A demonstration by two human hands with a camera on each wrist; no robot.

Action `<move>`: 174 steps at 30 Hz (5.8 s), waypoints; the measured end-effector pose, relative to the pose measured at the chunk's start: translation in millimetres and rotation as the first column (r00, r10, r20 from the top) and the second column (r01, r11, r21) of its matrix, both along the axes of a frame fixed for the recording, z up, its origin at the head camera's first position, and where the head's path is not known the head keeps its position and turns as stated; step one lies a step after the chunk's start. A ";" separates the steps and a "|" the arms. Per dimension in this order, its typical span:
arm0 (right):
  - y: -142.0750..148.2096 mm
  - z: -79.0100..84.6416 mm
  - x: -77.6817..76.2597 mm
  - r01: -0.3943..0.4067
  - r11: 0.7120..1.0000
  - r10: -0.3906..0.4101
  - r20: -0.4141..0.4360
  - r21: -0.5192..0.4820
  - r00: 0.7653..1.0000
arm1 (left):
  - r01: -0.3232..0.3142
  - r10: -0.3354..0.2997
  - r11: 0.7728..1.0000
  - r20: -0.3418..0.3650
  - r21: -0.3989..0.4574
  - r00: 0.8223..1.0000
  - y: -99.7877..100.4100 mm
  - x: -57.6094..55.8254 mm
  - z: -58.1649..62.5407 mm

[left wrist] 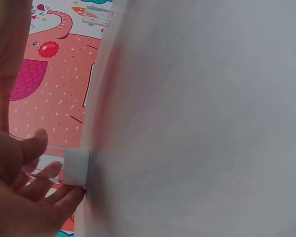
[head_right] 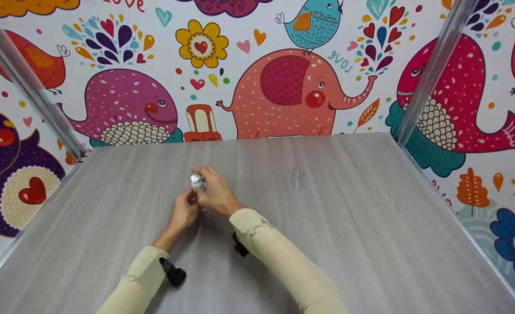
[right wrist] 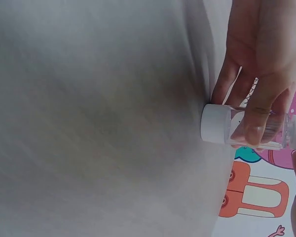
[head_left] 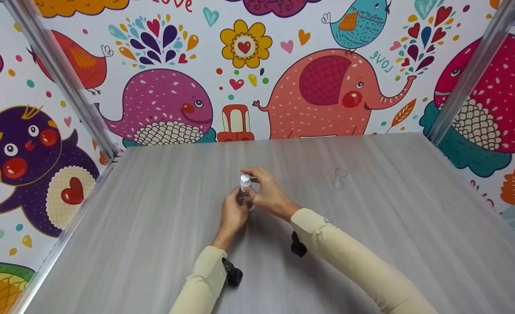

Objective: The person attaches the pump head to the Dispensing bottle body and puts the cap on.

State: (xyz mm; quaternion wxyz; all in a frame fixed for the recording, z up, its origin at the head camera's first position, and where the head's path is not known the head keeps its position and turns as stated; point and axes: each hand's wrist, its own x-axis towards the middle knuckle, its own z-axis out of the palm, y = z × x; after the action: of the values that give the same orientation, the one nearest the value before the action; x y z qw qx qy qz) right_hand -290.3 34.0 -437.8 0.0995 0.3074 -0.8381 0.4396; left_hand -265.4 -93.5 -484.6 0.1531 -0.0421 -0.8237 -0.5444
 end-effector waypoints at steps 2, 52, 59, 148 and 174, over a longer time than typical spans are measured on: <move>-0.3 -1.4 -0.3 0.000 1.000 0.000 -0.025 0.016 1.000 | 0.006 -0.006 1.000 0.018 0.019 1.000 -0.2 0.3 0.0; -3.0 1.3 -0.8 -0.032 0.999 0.034 0.039 -0.033 0.999 | 0.005 -0.005 1.000 0.028 0.010 1.000 0.3 1.4 1.2; -3.9 -1.6 1.5 -0.028 1.000 0.028 0.033 -0.002 0.999 | -0.005 0.005 1.000 0.001 -0.019 1.000 0.2 0.9 -2.2; 0.0 3.2 -4.6 -0.035 0.998 0.042 0.110 -0.059 0.993 | -0.002 0.002 1.000 0.014 -0.002 1.000 1.5 -0.2 0.8; 0.4 2.0 -8.3 0.063 0.997 -0.055 0.180 -0.038 0.982 | -0.005 0.004 1.000 0.031 0.016 0.999 0.7 4.0 2.1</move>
State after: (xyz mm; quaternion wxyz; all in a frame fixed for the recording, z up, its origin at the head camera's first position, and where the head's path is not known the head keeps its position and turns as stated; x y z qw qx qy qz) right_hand -298.6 34.4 -435.8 0.0435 0.2392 -0.8426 0.4806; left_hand -261.4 -92.9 -482.5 0.1418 -0.0304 -0.8217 -0.5512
